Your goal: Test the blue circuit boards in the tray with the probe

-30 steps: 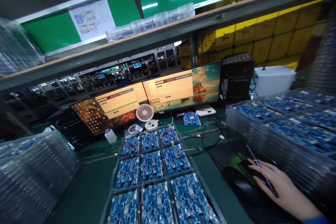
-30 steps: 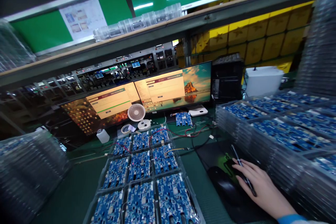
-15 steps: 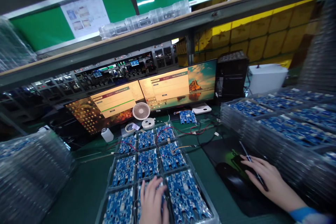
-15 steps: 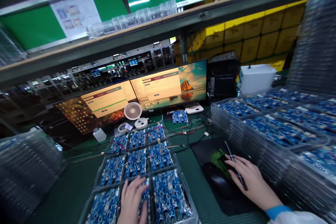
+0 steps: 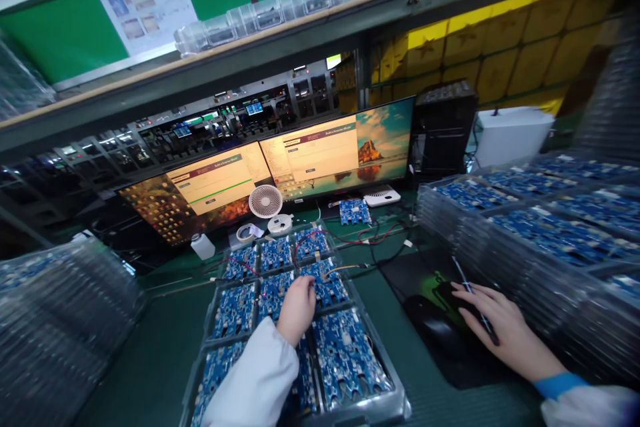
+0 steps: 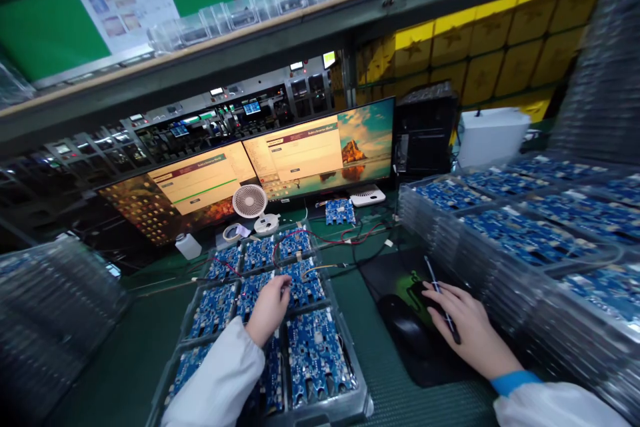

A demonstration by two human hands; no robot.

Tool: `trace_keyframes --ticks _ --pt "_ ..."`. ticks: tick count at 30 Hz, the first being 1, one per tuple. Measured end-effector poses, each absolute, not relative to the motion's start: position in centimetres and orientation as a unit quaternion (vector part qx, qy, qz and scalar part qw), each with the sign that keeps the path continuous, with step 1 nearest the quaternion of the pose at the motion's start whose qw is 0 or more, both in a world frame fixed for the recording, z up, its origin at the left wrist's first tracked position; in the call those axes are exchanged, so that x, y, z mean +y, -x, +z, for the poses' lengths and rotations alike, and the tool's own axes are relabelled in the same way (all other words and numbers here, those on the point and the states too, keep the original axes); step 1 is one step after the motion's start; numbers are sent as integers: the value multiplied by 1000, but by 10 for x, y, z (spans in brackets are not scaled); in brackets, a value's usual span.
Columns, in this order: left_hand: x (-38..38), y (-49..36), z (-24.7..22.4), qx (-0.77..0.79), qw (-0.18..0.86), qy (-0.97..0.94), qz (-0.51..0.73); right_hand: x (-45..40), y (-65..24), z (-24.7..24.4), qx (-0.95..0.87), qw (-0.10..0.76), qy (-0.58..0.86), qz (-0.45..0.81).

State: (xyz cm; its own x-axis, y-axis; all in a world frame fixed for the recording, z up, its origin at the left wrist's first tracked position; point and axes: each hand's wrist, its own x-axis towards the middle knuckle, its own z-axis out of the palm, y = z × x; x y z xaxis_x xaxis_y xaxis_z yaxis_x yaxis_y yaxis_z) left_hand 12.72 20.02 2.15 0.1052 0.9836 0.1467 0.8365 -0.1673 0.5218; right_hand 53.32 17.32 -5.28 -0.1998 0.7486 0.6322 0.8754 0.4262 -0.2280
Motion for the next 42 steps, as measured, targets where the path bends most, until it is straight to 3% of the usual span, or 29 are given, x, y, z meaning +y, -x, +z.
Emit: trace_keyframes --ticks 16,42 --pt "246 -153 11 663 154 -724 110 178 -539 -62 -763 358 534 -61" --pt "246 -155 -5 643 168 -734 141 185 -546 -76 -765 381 513 -86"
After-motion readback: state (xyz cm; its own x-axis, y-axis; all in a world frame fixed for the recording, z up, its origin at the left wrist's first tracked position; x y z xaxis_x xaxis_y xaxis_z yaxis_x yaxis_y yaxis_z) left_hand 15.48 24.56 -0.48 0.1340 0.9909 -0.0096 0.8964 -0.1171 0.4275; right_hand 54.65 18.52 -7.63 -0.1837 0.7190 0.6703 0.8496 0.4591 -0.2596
